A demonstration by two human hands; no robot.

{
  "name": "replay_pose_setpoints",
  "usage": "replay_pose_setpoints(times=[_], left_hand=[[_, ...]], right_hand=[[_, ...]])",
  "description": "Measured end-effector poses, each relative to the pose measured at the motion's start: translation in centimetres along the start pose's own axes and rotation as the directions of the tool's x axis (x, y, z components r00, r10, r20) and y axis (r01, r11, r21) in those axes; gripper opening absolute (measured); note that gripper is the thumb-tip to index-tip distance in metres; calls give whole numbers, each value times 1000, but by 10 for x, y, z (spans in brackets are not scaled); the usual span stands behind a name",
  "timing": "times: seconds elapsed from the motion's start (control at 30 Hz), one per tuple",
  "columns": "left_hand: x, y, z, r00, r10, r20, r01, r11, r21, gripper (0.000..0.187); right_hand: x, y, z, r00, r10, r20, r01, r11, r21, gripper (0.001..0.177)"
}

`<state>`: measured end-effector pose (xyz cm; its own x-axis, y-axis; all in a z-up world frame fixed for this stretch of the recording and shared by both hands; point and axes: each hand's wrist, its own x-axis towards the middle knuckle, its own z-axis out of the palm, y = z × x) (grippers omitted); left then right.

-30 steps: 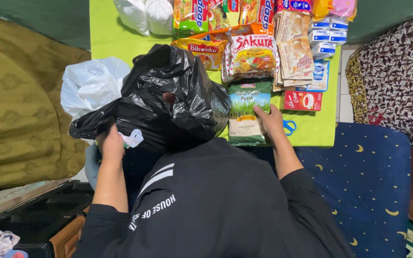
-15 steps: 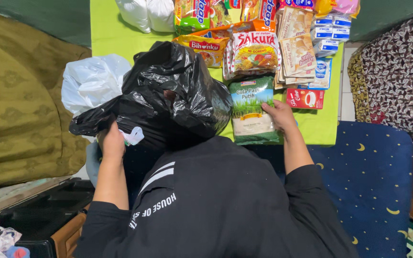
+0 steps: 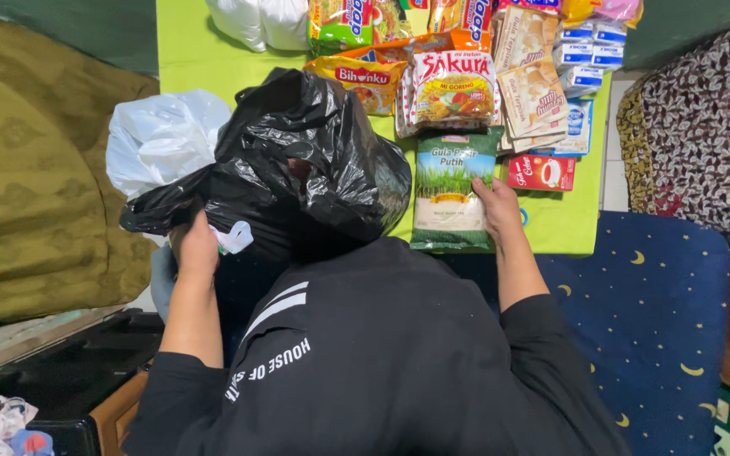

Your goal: The person unpacks various grocery items from a large black plastic bag and arranges them on a green surface. They remove multiple white plastic bags containing produce, packets of instant noodles, and other packaged food items, placing them in an organized manner.

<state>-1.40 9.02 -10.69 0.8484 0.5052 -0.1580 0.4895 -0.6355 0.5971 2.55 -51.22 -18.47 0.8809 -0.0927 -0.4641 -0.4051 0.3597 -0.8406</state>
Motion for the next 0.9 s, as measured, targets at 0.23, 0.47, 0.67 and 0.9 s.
replay_pose_setpoints(times=[0.23,0.47,0.67,0.9], left_hand=[[7,-12,1,978,-23,208,1,994,106,55],[-12,53,-14,998,-66,-5,59,914,-402,46],[-18,75,-27,998,-63,-4,60,967,-246,51],[3,3,2,990,125,58,-120,990,-74,38]], right_hand=[[3,1,16,997,-75,7,75,997,-25,24],[3,2,37,977,-138,-164,72,932,-356,33],[-42,-10,71,747,-655,119,264,126,-956,70],[-41,-20,92,863,-382,330,355,-5,-935,85]])
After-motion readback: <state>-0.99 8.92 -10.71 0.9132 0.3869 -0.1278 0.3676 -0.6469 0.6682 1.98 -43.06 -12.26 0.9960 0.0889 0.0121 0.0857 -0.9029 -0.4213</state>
